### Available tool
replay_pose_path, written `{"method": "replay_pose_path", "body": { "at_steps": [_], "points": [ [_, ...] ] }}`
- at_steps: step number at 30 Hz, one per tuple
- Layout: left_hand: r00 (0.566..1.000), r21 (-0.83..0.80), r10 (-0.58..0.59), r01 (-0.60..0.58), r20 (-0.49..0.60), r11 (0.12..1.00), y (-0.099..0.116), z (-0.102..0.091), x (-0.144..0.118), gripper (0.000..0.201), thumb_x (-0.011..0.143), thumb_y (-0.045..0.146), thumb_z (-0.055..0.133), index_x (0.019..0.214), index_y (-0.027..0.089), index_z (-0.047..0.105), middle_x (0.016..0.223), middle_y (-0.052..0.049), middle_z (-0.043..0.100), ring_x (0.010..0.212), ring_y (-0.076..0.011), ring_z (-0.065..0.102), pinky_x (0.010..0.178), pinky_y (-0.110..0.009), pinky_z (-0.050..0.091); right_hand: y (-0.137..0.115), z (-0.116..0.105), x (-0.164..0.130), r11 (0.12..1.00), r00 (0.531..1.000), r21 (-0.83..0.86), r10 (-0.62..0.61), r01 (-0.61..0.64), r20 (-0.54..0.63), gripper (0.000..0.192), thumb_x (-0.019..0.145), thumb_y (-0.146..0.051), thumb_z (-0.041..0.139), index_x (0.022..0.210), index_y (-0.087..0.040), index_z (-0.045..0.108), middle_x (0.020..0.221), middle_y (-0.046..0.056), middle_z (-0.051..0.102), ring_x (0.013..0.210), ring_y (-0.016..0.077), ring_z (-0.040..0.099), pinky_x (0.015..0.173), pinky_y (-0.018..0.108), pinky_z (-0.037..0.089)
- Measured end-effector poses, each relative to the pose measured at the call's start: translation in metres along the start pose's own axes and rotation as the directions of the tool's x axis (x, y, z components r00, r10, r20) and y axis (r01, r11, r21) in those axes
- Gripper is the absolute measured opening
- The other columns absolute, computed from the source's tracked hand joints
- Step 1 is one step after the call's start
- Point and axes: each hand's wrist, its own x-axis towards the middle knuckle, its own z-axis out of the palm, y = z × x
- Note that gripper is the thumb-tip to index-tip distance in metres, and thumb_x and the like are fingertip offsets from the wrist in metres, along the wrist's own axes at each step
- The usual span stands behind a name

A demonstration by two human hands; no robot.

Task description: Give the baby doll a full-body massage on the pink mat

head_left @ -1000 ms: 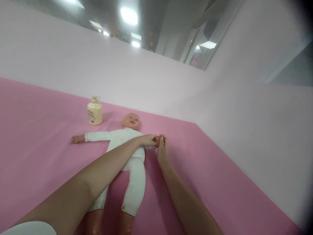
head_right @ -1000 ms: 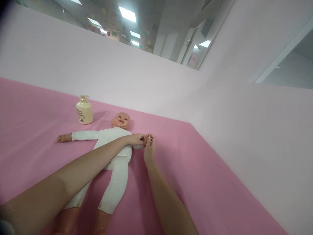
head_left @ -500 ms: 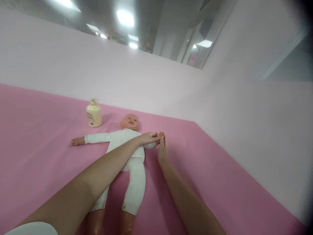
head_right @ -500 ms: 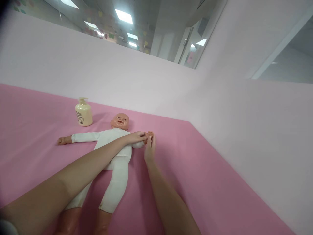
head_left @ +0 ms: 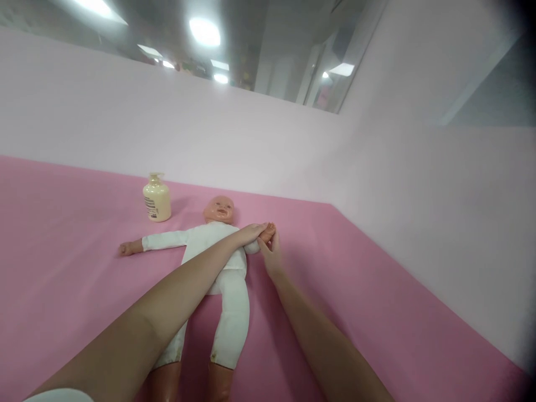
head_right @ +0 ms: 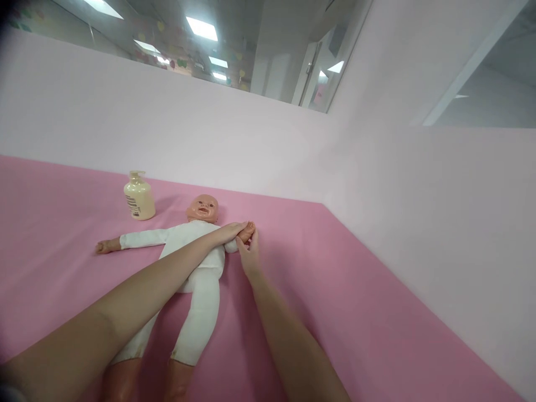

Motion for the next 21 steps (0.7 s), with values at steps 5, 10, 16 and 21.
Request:
{"method": "replay_pose_path", "body": {
  "at_steps": [5,10,16,21],
  "points": [
    [0.998,0.192,0.057,-0.06,0.019,0.98,0.0,-0.004,0.003,0.065,0.085,0.071,0.04,0.088,0.012,0.068,0.085,-0.008,0.072,0.086,-0.02,0.064,0.085,-0.031,0.046,0.002,0.0,0.004,0.999,0.99,0.049,0.017,-0.01,-0.144,0.03,0.083,-0.043,0.056,0.107,-0.026,0.058,0.111,0.003,0.063,0.11,0.0195,0.058,0.099,0.037,0.047],
    [0.996,0.233,0.021,-0.041,0.086,0.972,0.0,-0.003,0.0,0.067,0.082,0.074,0.042,0.082,0.012,0.068,0.078,-0.006,0.069,0.076,-0.0187,0.061,0.081,-0.032,0.044,0.006,-0.003,0.007,1.0,0.98,0.022,0.0,0.005,-0.198,0.025,0.086,-0.048,0.05,0.091,-0.024,0.056,0.09,0.0,0.06,0.091,0.0168,0.059,0.09,0.035,0.049],
    [0.975,0.439,-0.021,-0.08,0.222,0.895,0.005,-0.004,-0.007,0.047,0.067,0.06,0.072,0.082,0.016,0.065,0.077,0.001,0.064,0.076,-0.0161,0.058,0.075,-0.026,0.042,0.008,-0.007,0.008,1.0,0.98,0.01,0.015,-0.013,-0.198,0.037,0.087,-0.06,0.045,0.093,-0.026,0.057,0.097,0.004,0.064,0.097,0.02,0.062,0.095,0.04,0.049],
    [0.978,0.411,-0.028,-0.061,0.206,0.91,0.006,-0.004,-0.007,0.045,0.069,0.058,0.07,0.083,0.016,0.066,0.081,-0.001,0.066,0.078,-0.0172,0.059,0.076,-0.026,0.043,0.012,-0.006,0.01,0.989,0.974,0.104,0.125,-0.106,-0.19,0.056,0.085,-0.069,0.04,0.103,-0.021,0.062,0.117,0.009,0.066,0.117,0.024,0.059,0.107,0.045,0.042]
  ]
}}
